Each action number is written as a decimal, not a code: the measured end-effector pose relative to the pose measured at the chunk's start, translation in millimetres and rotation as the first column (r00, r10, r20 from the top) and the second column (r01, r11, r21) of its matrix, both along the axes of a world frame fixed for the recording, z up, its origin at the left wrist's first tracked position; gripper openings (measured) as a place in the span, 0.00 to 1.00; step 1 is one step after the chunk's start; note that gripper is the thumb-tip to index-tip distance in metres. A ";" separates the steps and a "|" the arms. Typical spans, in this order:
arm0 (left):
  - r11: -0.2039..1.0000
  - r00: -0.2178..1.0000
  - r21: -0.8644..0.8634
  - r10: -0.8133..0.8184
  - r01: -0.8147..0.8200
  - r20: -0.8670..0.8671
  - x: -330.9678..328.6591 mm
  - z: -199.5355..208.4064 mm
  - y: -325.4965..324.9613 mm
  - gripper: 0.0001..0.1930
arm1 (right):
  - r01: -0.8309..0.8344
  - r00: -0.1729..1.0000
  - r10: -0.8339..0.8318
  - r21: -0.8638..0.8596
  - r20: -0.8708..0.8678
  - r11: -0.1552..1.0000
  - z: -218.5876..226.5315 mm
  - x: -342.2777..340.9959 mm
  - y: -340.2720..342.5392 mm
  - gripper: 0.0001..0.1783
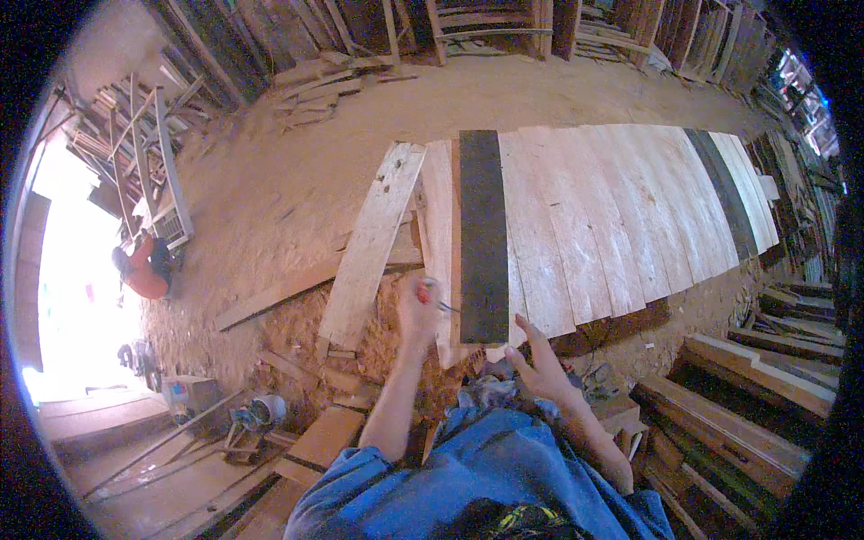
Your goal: The person measures a large wooden panel and a smaller wooden plank using a tape measure in a workshop. They extend the tape measure across the panel, then measure the plank, and place the plank on the panel.
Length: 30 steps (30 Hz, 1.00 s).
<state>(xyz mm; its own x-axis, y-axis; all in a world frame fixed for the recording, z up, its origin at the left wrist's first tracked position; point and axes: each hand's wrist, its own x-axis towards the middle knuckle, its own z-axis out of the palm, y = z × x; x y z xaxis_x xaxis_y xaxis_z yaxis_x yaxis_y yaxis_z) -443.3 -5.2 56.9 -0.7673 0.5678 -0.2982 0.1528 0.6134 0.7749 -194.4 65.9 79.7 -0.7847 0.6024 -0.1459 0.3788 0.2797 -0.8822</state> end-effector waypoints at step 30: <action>0.936 0.928 -0.321 -0.241 0.145 -0.284 73.6 -72.3 89.6 0.66 | 0.001 0.990 0.022 -0.159 0.143 0.987 -87.9 48.9 12.5 0.32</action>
<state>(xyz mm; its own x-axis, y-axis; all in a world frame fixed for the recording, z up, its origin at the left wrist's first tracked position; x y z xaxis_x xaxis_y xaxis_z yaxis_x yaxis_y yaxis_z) -369.7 84.3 -15.5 -0.7320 0.6399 -0.2338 0.4966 0.7361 0.4600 -145.5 78.4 -8.2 -0.7547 0.5545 -0.3506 0.5025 0.1451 -0.8523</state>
